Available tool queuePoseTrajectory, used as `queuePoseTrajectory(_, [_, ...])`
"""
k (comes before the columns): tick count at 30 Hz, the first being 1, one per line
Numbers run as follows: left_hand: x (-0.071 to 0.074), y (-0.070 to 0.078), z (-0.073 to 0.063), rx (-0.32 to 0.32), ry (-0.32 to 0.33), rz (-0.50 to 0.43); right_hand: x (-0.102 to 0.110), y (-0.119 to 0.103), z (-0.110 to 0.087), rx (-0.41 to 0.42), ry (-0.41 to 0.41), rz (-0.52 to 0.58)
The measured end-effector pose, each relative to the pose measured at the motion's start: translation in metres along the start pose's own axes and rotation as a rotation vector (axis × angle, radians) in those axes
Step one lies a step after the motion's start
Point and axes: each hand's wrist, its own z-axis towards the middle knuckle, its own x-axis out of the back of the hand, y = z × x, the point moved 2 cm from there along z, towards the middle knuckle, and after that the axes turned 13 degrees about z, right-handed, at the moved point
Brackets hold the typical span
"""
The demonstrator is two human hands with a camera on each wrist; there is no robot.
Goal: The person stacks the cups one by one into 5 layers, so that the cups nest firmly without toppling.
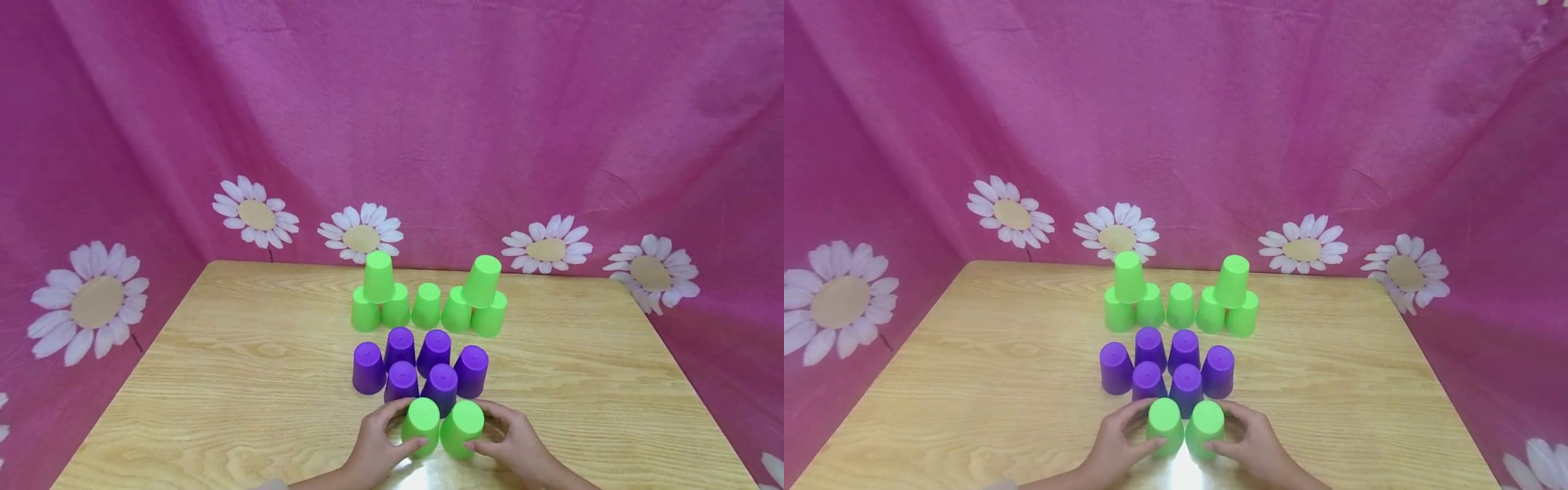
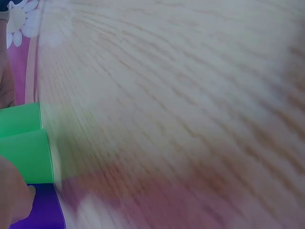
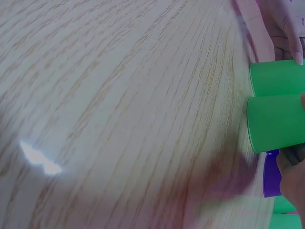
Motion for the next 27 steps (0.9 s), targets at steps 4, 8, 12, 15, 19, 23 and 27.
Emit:
queuePoseTrajectory(4, [-0.002,0.000,0.000,0.019,-0.023,-0.018,0.000,-0.001,-0.002,0.008,-0.023,0.008])
queuePoseTrajectory(8, [-0.002,0.001,0.000,0.045,-0.041,-0.049,0.001,-0.002,-0.001,-0.009,-0.015,-0.008])
queuePoseTrajectory(12, [-0.001,0.003,0.001,0.044,-0.052,-0.069,0.001,-0.004,0.000,-0.045,0.001,-0.010])
queuePoseTrajectory(15, [-0.001,0.003,0.002,0.035,-0.059,-0.064,0.002,-0.006,0.001,-0.039,0.002,-0.035])
queuePoseTrajectory(19, [-0.001,0.002,0.003,0.028,-0.067,-0.057,0.004,-0.010,0.002,0.015,-0.013,-0.095])
queuePoseTrajectory(23, [0.001,0.003,0.003,0.025,-0.072,-0.053,0.006,-0.015,0.003,0.092,-0.035,-0.145])
queuePoseTrajectory(27, [0.004,0.006,0.005,0.005,-0.067,-0.020,0.006,-0.022,0.005,0.128,-0.052,-0.171])
